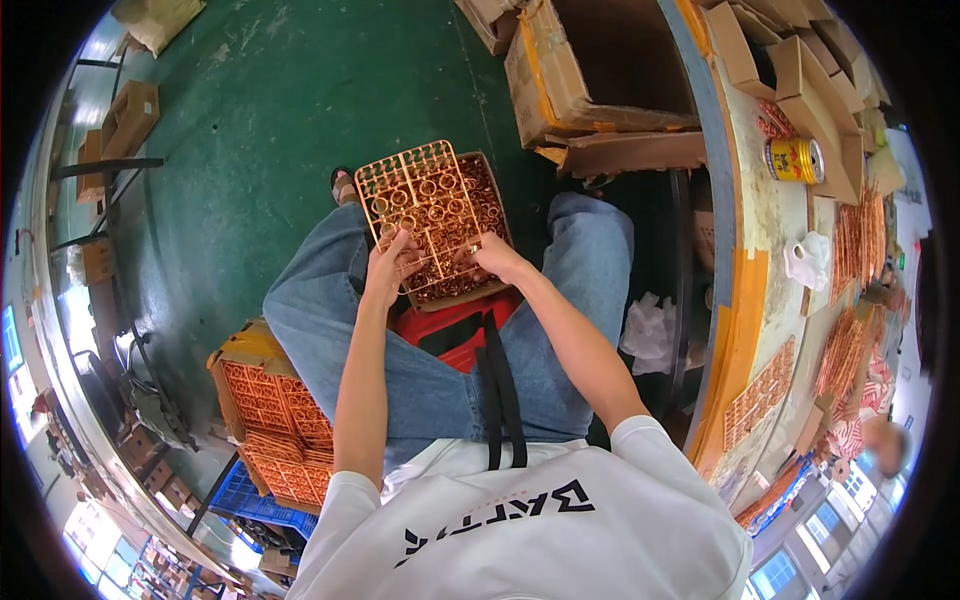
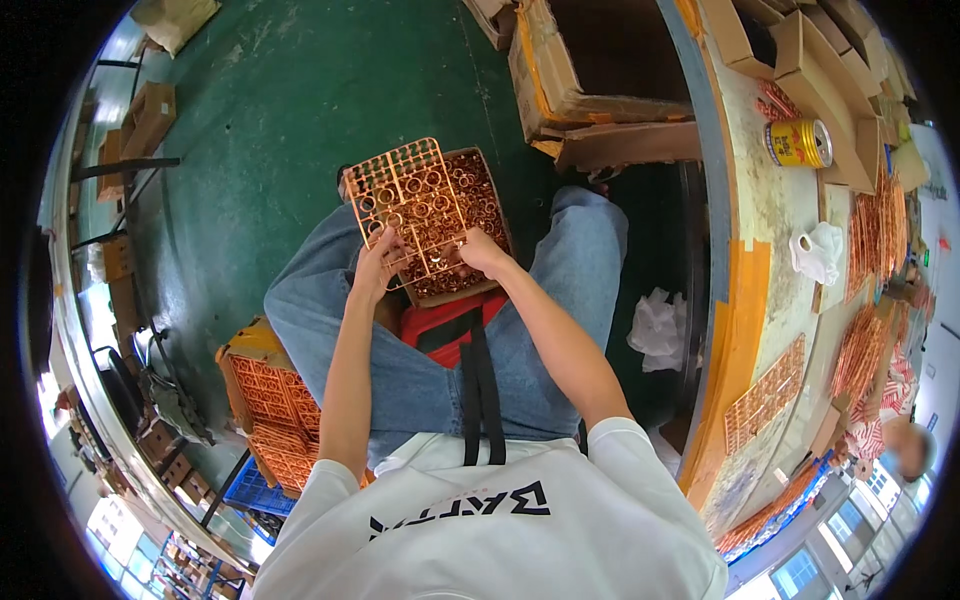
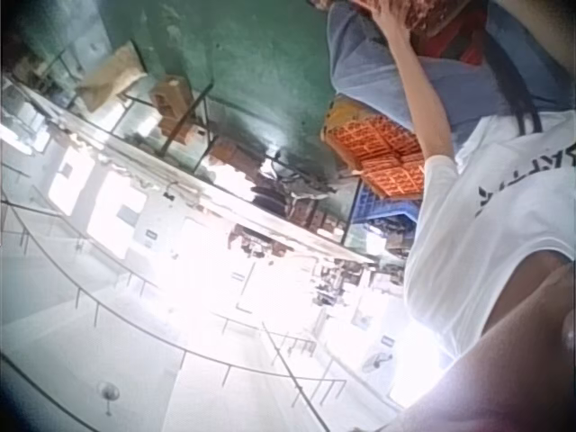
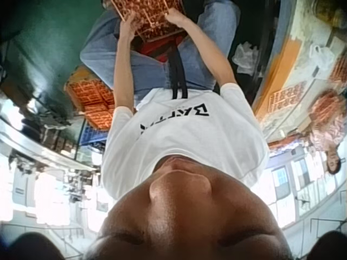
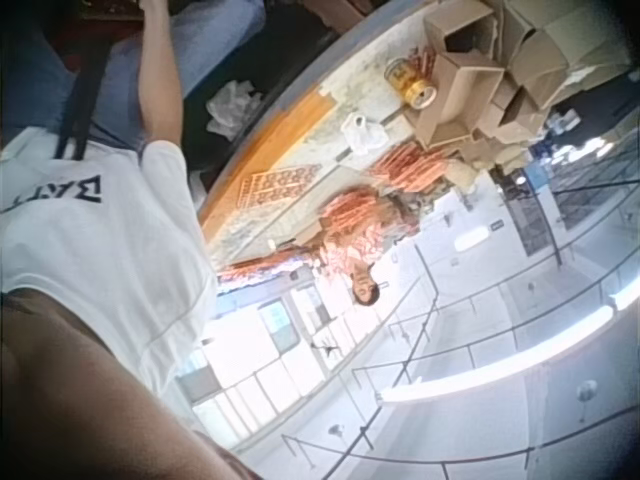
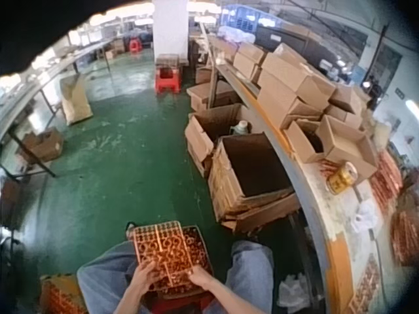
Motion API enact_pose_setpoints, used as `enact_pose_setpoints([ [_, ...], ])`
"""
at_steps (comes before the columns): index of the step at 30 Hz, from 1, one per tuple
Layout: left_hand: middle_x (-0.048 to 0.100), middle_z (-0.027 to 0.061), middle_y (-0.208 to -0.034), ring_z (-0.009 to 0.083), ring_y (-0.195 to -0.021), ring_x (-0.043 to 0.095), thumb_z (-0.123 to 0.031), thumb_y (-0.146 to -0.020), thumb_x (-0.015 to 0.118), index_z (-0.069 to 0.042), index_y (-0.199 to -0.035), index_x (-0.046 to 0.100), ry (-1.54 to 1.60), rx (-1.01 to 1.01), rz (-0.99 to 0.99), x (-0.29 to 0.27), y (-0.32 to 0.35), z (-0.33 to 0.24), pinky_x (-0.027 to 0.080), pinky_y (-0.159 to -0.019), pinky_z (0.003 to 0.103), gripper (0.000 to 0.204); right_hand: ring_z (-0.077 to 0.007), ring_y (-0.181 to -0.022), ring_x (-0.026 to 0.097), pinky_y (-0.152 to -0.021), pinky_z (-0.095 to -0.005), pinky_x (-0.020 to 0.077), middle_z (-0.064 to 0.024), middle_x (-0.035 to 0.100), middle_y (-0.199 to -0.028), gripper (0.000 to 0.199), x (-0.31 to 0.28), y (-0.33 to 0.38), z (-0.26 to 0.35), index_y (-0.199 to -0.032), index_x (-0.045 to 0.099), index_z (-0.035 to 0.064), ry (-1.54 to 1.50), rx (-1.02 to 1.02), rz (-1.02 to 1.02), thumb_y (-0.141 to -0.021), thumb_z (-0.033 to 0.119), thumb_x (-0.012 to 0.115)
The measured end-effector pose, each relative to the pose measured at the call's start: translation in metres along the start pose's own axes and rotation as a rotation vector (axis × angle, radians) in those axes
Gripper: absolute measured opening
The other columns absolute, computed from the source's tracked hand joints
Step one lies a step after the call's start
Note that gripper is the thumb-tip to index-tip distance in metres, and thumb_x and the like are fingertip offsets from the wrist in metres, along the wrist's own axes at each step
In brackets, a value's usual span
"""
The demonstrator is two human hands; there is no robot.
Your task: The person places small metal components into the circular slots of a copper-colored metal frame held in their lap, then moves the frame to a table.
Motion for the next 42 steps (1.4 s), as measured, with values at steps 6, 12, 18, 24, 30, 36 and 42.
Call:
enact_pose_setpoints([
  [6, 0.058, 0.0044, -0.106, 0.0178, -0.099, 0.059, -0.015, -0.091, 0.053, -0.007, -0.119, 0.045, -0.047, 0.206, -0.07, -0.009, -0.012, -0.006, 0.05, -0.078, 0.03, 0.03, -0.0115, -0.062, 0.053, -0.055, -0.0264, 0.0472, -0.0049, 0.057, -0.074, 0.033, 0.005, 0.002, 0.006, -0.099, 0.061, 0.0001, -0.064, -0.012, -0.032, -0.075, -0.006, 0.038],
  [12, 0.058, 0.0046, -0.106, 0.0176, -0.1, 0.057, -0.005, -0.087, 0.056, -0.007, -0.116, 0.047, -0.064, 0.159, -0.001, -0.022, -0.012, -0.009, 0.049, -0.089, 0.033, 0.03, -0.0117, -0.074, 0.053, -0.067, -0.0254, 0.0462, -0.0026, 0.056, -0.082, 0.039, 0.009, 0.009, 0.019, -0.112, 0.054, 0.0034, -0.509, -0.065, 0.15, -0.076, -0.004, 0.044],
  [18, 0.057, 0.0051, -0.097, 0.0188, -0.094, 0.058, -0.013, -0.086, 0.061, -0.005, -0.103, 0.051, 0.168, 0.033, -0.096, -0.016, -0.014, -0.014, 0.051, -0.089, 0.036, 0.022, -0.0138, -0.089, 0.054, -0.078, -0.0297, 0.0454, -0.0066, 0.055, -0.101, 0.038, 0.005, 0.006, 0.015, -0.12, 0.05, 0.0045, -0.27, -0.111, 0.102, -0.084, 0.014, 0.054],
  [24, 0.061, 0.0093, -0.1, 0.0198, -0.091, 0.061, -0.013, -0.085, 0.062, -0.001, -0.104, 0.053, -0.01, 0.114, -0.218, -0.034, -0.019, -0.018, 0.052, -0.082, 0.032, 0.024, -0.0175, -0.117, 0.042, -0.096, -0.0345, 0.0358, -0.0096, 0.045, -0.127, 0.042, -0.073, -0.016, 0.022, -0.122, 0.049, 0.0027, -0.419, -0.333, -0.218, -0.085, 0.02, 0.052],
  [30, 0.059, 0.0083, -0.098, 0.0167, -0.087, 0.062, -0.007, -0.086, 0.059, -0.003, -0.104, 0.045, -0.143, 0.116, -0.292, -0.008, -0.036, -0.026, 0.047, -0.061, 0.021, 0.023, -0.0196, -0.085, 0.058, -0.063, -0.0298, 0.0518, -0.0121, 0.055, -0.098, 0.042, -0.24, -0.125, -0.157, -0.118, 0.044, 0.0015, -0.068, 0.108, -0.773, -0.082, 0.014, 0.06],
  [36, 0.058, 0.0069, -0.094, 0.0103, -0.078, 0.06, 0.0, -0.081, 0.058, -0.002, -0.113, 0.044, -0.311, -0.137, -0.537, 0.004, -0.041, -0.046, 0.046, -0.057, 0.02, 0.035, -0.021, -0.072, 0.059, -0.056, -0.0312, 0.0542, -0.0141, 0.049, -0.104, 0.043, -0.273, -0.216, -0.235, -0.114, 0.046, 0.0049, 0.503, 0.283, -1.004, -0.079, 0.017, 0.066],
  [42, 0.057, 0.003, -0.083, 0.0009, -0.05, 0.046, 0.003, -0.08, 0.057, -0.003, -0.103, 0.046, -0.228, -0.158, -0.542, 0.003, -0.053, -0.04, 0.027, -0.037, 0.016, 0.026, -0.0172, -0.061, 0.06, -0.054, -0.0297, 0.051, -0.0084, 0.054, -0.073, 0.008, -0.288, -0.21, -0.215, -0.085, 0.053, 0.0013, 0.344, 0.192, -0.9, -0.08, 0.002, 0.059],
])
Point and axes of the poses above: each hand's wrist, its own y-axis away from the middle knuckle, its own x-axis out of the palm, z = x × y, the point moved 5 cm from there along -y, towards the middle knuckle
